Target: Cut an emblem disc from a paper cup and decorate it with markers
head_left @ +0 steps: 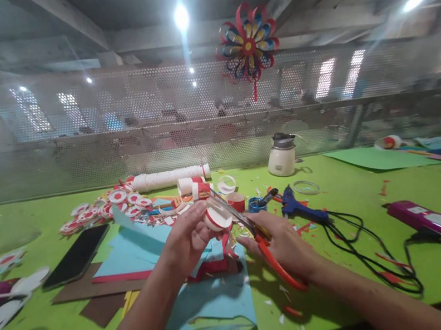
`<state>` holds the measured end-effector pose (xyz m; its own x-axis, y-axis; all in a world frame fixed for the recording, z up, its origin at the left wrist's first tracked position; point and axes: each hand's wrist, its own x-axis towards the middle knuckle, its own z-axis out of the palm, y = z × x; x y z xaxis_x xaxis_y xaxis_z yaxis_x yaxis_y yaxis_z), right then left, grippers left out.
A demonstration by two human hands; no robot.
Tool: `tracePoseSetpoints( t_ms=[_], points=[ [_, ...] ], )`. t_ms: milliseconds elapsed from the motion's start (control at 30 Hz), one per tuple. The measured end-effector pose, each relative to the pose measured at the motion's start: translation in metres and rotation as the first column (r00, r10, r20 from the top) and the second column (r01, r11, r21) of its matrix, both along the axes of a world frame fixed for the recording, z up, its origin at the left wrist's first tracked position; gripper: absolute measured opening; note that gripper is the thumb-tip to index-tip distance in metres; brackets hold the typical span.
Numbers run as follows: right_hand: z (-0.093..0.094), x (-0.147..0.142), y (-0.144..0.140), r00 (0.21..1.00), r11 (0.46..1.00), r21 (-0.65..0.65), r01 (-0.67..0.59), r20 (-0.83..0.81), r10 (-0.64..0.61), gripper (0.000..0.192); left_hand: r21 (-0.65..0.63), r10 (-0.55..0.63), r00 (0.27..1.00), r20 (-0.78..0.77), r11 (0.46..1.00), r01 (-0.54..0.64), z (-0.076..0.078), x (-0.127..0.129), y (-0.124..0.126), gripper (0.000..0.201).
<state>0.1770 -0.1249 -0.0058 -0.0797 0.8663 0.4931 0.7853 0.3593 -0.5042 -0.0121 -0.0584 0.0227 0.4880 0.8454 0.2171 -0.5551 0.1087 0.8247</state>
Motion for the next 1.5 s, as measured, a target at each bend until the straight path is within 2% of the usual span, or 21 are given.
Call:
tracePoseSetpoints(
  t_ms=[400,833,1000,1333,1433,1500],
  points=[
    [-0.0025,0.0009,0.0032,1.000,1.000,0.020,-0.018,0.004,0.018,0.039,0.009,-0.069,0.997,-0.030,0.998,0.069,-0.0040,0.0005,0.0011,0.028],
    [-0.0011,-0.0015,0.0007,1.000,1.000,0.016,-0.004,0.016,0.003,0.036,-0.026,-0.128,0.991,0.029,0.991,0.128,-0.0049,-0.0005,0.0050,0.029],
    [-0.0009,-0.0020,0.0016,1.000,1.000,0.020,0.005,0.028,-0.005,0.038,-0.025,-0.193,0.981,-0.006,0.981,0.193,-0.0048,0.0010,0.0039,0.032],
    [-0.0012,-0.0004,0.0004,0.999,1.000,-0.005,-0.002,0.039,0.002,0.038,-0.134,-0.088,0.993,-0.078,0.988,0.077,-0.0024,-0.0014,0.0027,0.034],
    [-0.0011,-0.0008,0.0010,0.999,1.000,-0.014,0.006,0.038,-0.005,0.037,-0.177,-0.085,0.994,-0.074,0.982,0.071,-0.0017,-0.0018,0.0040,0.033],
    [-0.0014,-0.0010,0.0013,0.999,0.999,-0.024,0.022,0.037,-0.021,0.039,-0.196,-0.038,0.998,-0.043,0.980,0.028,-0.0014,-0.0008,0.0048,0.030]
  ],
)
